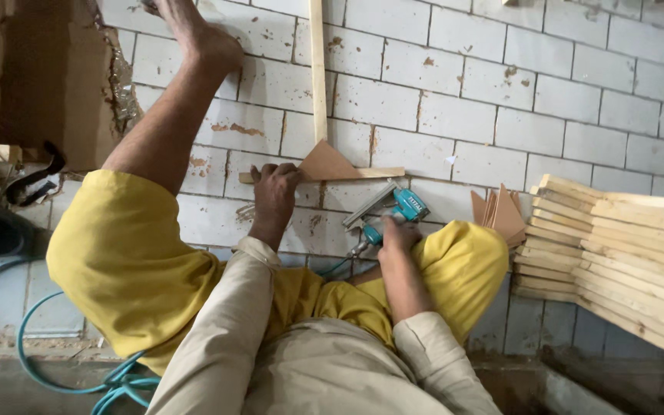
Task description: The person sits on the workshop floor assembling T-shaped wooden frames. They position a triangular cardboard brace at the joint, then use a pneumatic nail gun to fasten the brace to the wood strips, repeating the process on multiple frames and setting completed frames aside.
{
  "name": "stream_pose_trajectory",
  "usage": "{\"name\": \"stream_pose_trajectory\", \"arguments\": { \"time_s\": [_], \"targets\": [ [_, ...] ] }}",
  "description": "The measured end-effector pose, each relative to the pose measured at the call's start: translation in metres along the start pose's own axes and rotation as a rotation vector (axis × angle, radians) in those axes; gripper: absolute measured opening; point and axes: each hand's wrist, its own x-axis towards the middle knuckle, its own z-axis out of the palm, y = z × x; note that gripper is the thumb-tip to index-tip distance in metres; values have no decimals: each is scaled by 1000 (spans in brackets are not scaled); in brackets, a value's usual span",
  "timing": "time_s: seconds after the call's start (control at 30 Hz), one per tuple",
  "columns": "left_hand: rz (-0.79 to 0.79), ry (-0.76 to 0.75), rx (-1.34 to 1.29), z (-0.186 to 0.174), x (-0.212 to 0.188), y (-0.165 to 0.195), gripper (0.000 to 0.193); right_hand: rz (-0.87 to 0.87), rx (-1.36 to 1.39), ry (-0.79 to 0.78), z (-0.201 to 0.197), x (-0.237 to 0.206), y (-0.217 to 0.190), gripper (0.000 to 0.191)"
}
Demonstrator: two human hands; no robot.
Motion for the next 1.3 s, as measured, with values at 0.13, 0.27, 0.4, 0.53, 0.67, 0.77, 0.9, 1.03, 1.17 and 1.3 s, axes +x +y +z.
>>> {"name": "stream_pose_trajectory", "arguments": {
  "time_s": [0.13, 0.27, 0.4, 0.53, 0.67, 0.77, 0.9, 1.03, 1.17, 1.3],
  "targets": [
    [6, 52, -9, -2, 0, -7, 21, -177, -48, -108, -19, -43, -35, 61],
    [-31, 12, -19, 1, 1, -13, 24, -214, 125, -371, -23, -83, -81, 52],
    [-23, 20, -10, 3, 5, -17, 26, -292, 117, -480, 1, -101, -111, 35],
    [-11, 20, 7, 2, 7, -18, 23, -372, -51, -505, 32, -103, -111, 25],
    [-22, 9, 43, 1, 6, -20, 28, -498, -214, -425, 48, -101, -100, 34],
    [-20, -10, 55, -1, 8, -22, 30, -488, -332, -375, 52, -100, -95, 37],
    [-26, -16, 69, -2, 10, -24, 30, -519, -351, -356, 54, -100, -92, 39],
    [-28, -22, 45, -2, 8, -25, 30, -510, -336, -376, 57, -100, -93, 41],
    [-32, -16, 16, -2, 7, -27, 28, -506, -349, -371, 58, -101, -94, 41],
    [-25, 14, -27, -5, 7, -30, 27, -557, -355, -427, 63, -110, -88, 41]
  ]
}}
